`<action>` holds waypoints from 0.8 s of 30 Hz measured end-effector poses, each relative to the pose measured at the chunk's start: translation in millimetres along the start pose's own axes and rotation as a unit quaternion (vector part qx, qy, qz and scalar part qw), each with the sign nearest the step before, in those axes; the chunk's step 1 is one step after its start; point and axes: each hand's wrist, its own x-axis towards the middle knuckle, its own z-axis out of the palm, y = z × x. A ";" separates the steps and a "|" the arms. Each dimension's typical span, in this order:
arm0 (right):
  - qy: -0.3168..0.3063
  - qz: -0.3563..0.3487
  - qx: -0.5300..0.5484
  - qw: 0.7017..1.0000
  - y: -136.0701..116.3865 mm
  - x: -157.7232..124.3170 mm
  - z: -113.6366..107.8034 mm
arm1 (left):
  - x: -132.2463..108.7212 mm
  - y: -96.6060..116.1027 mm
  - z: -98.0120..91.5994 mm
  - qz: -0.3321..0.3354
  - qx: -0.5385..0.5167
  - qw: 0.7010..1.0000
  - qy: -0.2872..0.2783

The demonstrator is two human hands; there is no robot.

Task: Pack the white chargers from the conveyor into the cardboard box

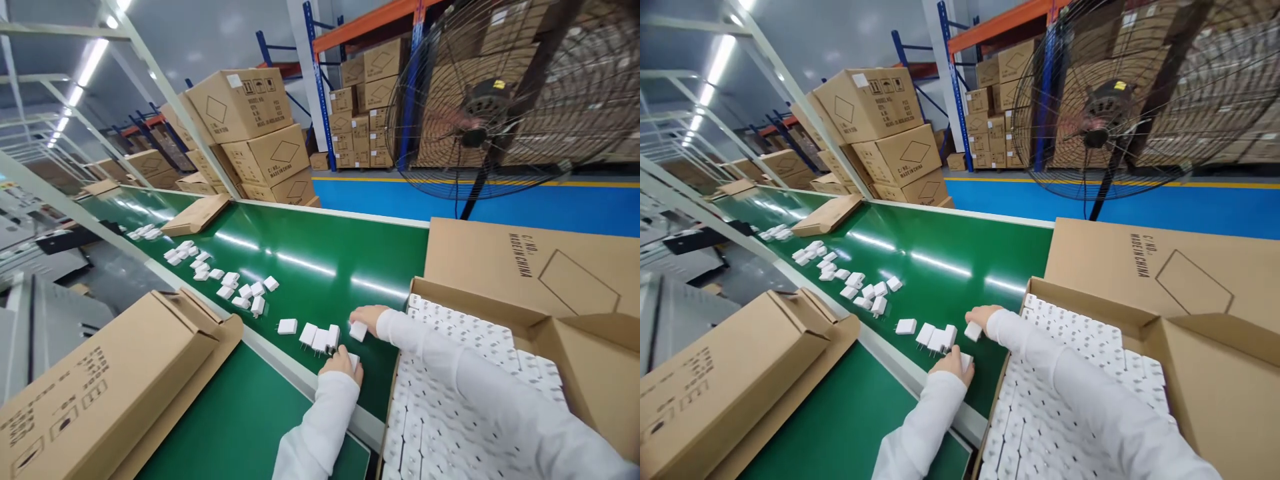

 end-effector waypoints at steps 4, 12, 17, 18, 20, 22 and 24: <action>-0.009 -0.021 -0.022 0.999 -11.7 -5.3 7.1 | -6.3 -15.0 2.6 0.049 -0.068 0.996 0.005; 0.107 -0.039 0.016 0.993 -20.0 -29.3 -12.5 | -36.7 -36.4 -5.2 0.326 -0.351 0.860 0.174; 0.277 -0.122 0.205 0.931 -26.6 -111.5 -31.6 | -74.7 -31.1 -28.7 0.429 -0.440 0.741 0.270; 0.320 -0.126 0.269 0.900 -30.7 -128.8 -31.6 | -80.5 -27.5 -32.5 0.434 -0.444 0.736 0.270; 0.343 -0.112 0.362 0.860 -41.1 -157.4 -27.4 | -89.0 -18.6 -36.8 0.447 -0.445 0.731 0.260; 0.333 -0.087 0.412 0.844 -50.6 -175.1 -19.2 | -93.9 -8.6 -37.4 0.464 -0.439 0.727 0.253; 0.330 -0.068 0.444 0.830 -55.1 -183.3 -9.7 | -96.6 0.8 -36.1 0.478 -0.430 0.725 0.247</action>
